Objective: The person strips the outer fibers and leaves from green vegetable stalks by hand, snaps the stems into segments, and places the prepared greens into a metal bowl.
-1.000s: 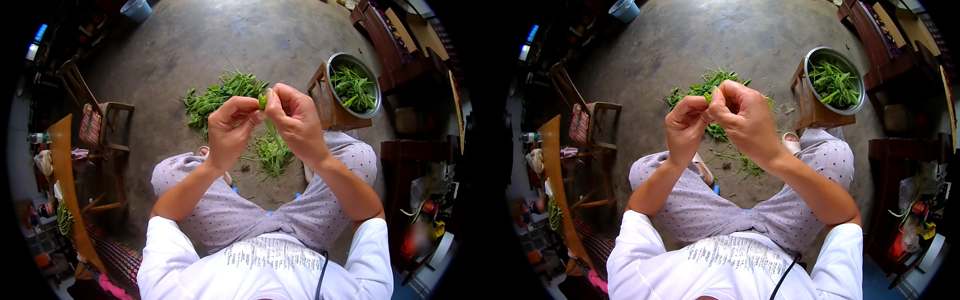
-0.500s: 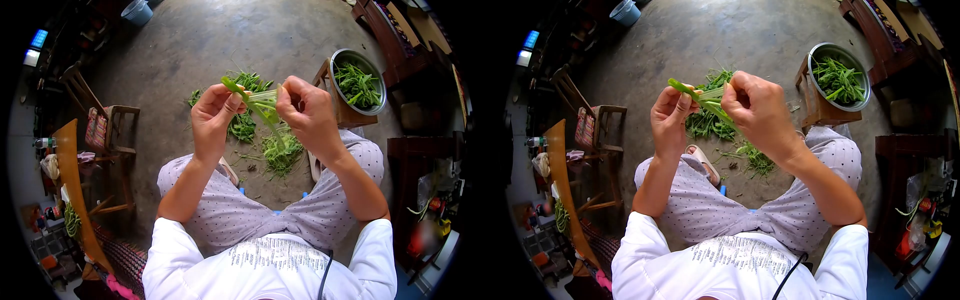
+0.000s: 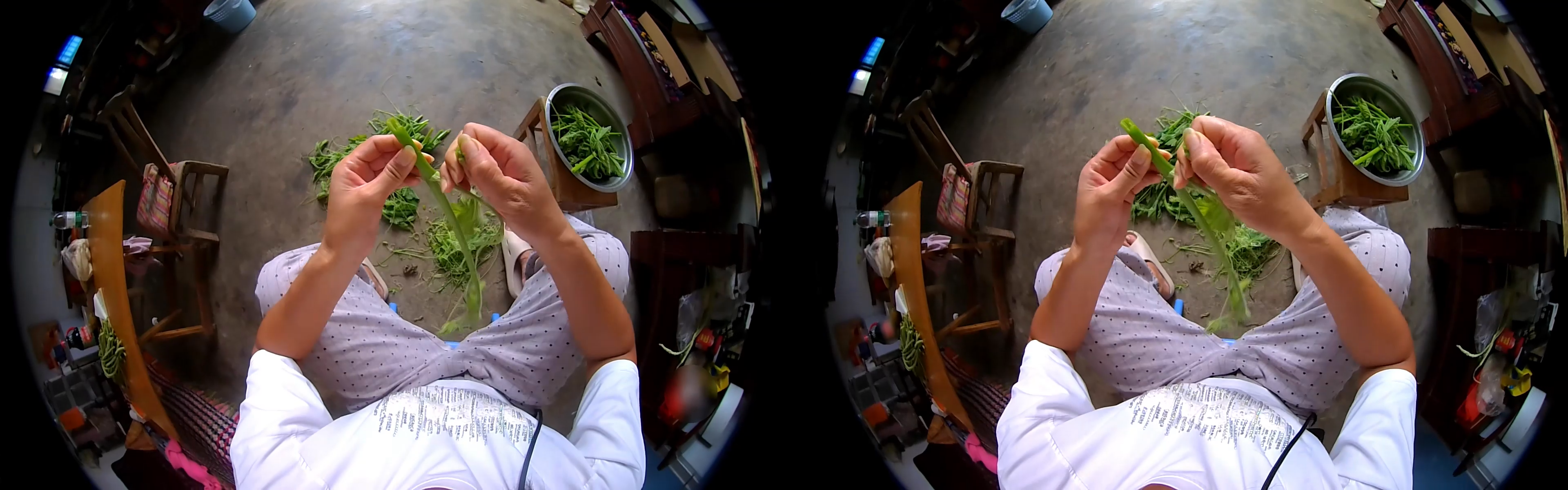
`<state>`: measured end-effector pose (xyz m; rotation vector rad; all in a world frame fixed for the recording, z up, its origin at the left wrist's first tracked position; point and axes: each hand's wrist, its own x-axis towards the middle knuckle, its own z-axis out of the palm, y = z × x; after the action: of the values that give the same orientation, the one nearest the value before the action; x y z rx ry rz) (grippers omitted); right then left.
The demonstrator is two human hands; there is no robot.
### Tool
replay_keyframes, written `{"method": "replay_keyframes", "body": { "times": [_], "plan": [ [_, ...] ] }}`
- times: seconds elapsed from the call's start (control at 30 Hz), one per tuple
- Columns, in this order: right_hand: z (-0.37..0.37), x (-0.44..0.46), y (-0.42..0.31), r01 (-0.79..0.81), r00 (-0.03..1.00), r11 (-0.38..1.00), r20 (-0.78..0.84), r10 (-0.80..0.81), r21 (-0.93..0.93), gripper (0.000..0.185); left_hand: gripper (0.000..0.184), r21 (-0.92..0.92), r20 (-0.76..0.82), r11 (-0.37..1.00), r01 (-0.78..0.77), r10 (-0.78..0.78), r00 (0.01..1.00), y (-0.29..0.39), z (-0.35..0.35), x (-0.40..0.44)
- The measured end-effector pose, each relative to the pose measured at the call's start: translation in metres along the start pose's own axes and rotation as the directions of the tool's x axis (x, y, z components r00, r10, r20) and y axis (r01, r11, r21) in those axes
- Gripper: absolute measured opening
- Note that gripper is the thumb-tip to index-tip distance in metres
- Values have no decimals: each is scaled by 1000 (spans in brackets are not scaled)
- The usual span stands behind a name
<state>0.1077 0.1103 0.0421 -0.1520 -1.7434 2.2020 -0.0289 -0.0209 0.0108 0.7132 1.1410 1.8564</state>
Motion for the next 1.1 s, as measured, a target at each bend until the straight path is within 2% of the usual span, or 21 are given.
{"method": "replay_keyframes", "body": {
  "times": [0.03, 0.07, 0.2, 0.23, 0.27, 0.33, 0.37, 0.4, 0.43, 0.47, 0.53, 0.57, 0.6, 0.67, 0.7, 0.73, 0.83, 0.87, 0.97, 1.1],
  "plan": [
    [1, 1, 3, 63, 998, 997, -19, -64, -45, 27, 17, 0, -5, 1000, -2, 2, 1000, 1, -3, 1],
    [1, 0, 3, 62, 998, 997, -14, -62, -44, 27, 16, 23, -58, 999, -45, 46, 997, 2, -10, 3],
    [-5, -3, 7, -82, 997, 986, 1, 83, -145, 29, 16, 68, -185, 992, -107, 118, 976, 21, -15, 6],
    [-6, -4, 8, -131, 991, 977, 19, 136, -168, 29, 16, 74, -176, 989, -130, 141, 974, 22, -16, 6],
    [-7, -4, 8, -131, 990, 977, 23, 137, -169, 29, 16, 74, -179, 989, -131, 143, 973, 24, -17, 6],
    [-9, -5, 7, -292, 952, 947, 51, 301, -136, 30, 17, 109, -232, 986, -124, 146, 962, 26, -20, 7],
    [-11, -7, 6, -292, 952, 947, 57, 302, -136, 30, 17, 111, -237, 986, -125, 148, 960, 28, -23, 7],
    [-12, -9, 5, -313, 941, 856, -15, 337, -411, 27, 17, 89, -266, 986, -143, 161, 951, 31, -29, 8],
    [-15, -12, 5, -320, 934, 691, -92, 346, -648, 26, 18, 68, -295, 984, -162, 175, 939, 33, -34, 9],
    [-19, -16, 9, -315, 934, 693, -81, 348, -649, 26, 18, 73, -303, 984, -165, 179, 936, 36, -39, 10],
    [-30, -24, 21, -272, 941, 500, -117, 319, -822, 21, 17, 4, -389, 976, -219, 203, 899, 41, -50, 12],
    [-33, -26, 22, -324, 905, 391, -162, 393, -861, 20, 15, -27, -406, 970, -241, 210, 889, 41, -62, 13],
    [-41, -31, 29, -324, 903, 393, -157, 400, -861, 20, 15, -26, -414, 971, -238, 206, 887, 44, -69, 13],
    [-60, -44, 51, -250, 907, 191, -161, 389, -949, 21, 15, -31, -463, 960, -279, 234, 855, 49, -81, 14],
    [-67, -46, 57, -327, 868, 206, -206, 452, -922, 20, 16, -50, -464, 960, -277, 223, 857, 50, -90, 15],
    [-73, -49, 64, -327, 866, 206, -205, 456, -922, 20, 16, -50, -467, 960, -274, 220, 856, 49, -96, 15],
    [-90, -56, 81, -401, 803, 2, -350, 483, -916, 19, 17, -77, -481, 955, -287, 217, 850, 51, -111, 15],
    [-98, -60, 88, -399, 803, 4, -348, 484, -917, 19, 16, -80, -510, 950, -303, 222, 831, 53, -115, 14],
    [-119, -68, 107, -445, 750, -219, -495, 438, -868, 23, 15, -82, -552, 937, -340, 241, 798, 61, -123, 12],
    [-145, -79, 130, -460, 731, -287, -542, 415, -840, 23, 16, -102, -580, 916, -387, 261, 772, 66, -124, 8]
  ]
}}
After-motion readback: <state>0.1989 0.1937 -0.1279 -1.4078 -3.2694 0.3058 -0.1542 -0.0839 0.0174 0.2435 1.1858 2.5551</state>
